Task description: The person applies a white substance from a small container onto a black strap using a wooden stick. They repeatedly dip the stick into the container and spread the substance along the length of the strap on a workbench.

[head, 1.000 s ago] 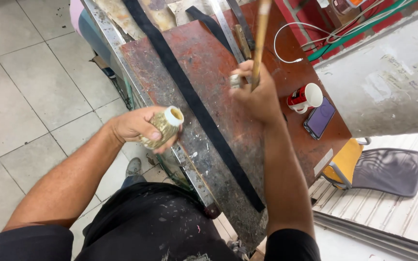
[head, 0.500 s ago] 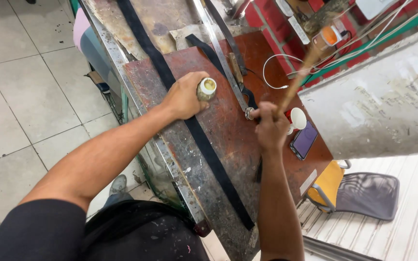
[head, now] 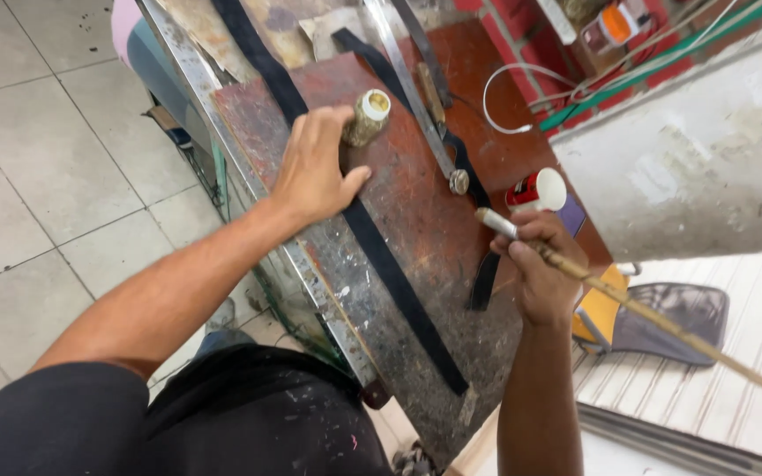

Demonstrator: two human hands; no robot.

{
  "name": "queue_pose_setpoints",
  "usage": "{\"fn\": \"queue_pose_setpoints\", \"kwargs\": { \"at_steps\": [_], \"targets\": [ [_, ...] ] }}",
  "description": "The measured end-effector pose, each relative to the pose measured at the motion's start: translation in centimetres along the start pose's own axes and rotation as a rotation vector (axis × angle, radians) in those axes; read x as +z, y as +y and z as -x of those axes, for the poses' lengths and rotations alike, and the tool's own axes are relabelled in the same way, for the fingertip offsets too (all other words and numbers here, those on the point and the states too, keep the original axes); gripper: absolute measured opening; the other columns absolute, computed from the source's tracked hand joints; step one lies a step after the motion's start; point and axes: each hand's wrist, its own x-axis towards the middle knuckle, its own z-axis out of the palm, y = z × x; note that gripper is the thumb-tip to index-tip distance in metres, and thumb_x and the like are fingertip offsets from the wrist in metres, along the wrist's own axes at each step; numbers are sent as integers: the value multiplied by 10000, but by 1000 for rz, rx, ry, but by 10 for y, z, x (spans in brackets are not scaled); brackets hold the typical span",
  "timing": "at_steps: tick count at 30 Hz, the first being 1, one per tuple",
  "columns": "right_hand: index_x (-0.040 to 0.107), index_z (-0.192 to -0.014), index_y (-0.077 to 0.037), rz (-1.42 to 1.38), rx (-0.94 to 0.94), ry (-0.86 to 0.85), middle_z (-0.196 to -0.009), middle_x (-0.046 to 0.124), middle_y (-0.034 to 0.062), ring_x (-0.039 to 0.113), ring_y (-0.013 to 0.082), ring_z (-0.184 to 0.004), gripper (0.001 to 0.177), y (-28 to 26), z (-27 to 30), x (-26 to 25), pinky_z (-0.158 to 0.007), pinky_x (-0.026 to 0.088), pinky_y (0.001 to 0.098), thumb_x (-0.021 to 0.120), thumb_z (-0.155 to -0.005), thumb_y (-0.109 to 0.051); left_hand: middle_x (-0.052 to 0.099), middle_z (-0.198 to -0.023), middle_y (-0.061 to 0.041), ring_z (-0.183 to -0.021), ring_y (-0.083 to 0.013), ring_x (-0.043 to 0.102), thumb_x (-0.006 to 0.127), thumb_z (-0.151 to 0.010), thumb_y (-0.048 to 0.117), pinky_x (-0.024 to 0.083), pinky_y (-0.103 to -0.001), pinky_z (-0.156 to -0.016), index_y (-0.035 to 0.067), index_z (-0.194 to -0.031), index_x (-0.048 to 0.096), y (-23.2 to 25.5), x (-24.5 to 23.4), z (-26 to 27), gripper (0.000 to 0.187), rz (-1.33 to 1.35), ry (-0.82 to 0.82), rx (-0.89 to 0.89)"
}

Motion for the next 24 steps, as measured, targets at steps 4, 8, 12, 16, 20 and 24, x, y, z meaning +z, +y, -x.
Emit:
{"fn": "queue_pose_setpoints", "kwargs": {
  "at_steps": [4,8,12,16,20,24],
  "targets": [
    [572,-995,129,19,-17,-12,-1039,629,309,730,328,-742,148,12,-22,13,-653,670,417,652,-871,128,558,-1196,-116,-1188,-383,546,885,-755,245,451,-520,-997,107,-1304,594,21,5,66,637,-16,-83,65],
    [542,-911,73,-66,-62,-60,-1007,646,305,714,292,-705,174,2,-54,62,-601,635,354,684,-829,131,564,-1285,-147,-1298,-399,501,817,-807,439,327,-624,-1094,130,-1298,612,52,7,103,615,-94,-245,128],
    [556,-893,99,34,-149,-259,-854,613,281,651,285,-612,152,15,-80,57,-543,577,371,673,-836,179,553,-1405,-229,-1400,-431,452,674,-874,660,244,-677,-1148,74,-1289,622,56,8,113,720,-226,-318,156],
    [551,-871,20,56,116,-239,-850,640,223,628,219,-598,123,-17,-34,38,-434,503,296,635,-829,100,590,-1389,-223,-1390,-417,481,620,-920,682,252,-659,-1142,80,-1235,675,51,9,117,681,-228,-279,160],
    [604,-854,-95,379,488,-282,-861,689,75,585,129,-655,228,-14,41,-4,-577,470,240,573,-788,121,537,-1487,-259,-1395,-453,465,405,-1037,712,254,-695,-1136,65,-1343,659,47,12,119,759,-311,-356,208],
    [638,-916,-168,609,504,-519,-962,745,-11,600,70,-674,135,2,116,-49,-598,514,263,702,-899,-51,473,-1580,-265,-1470,-436,384,585,-1018,623,121,-684,-1191,94,-1442,626,50,13,113,679,-329,-481,119]
  ]
}}
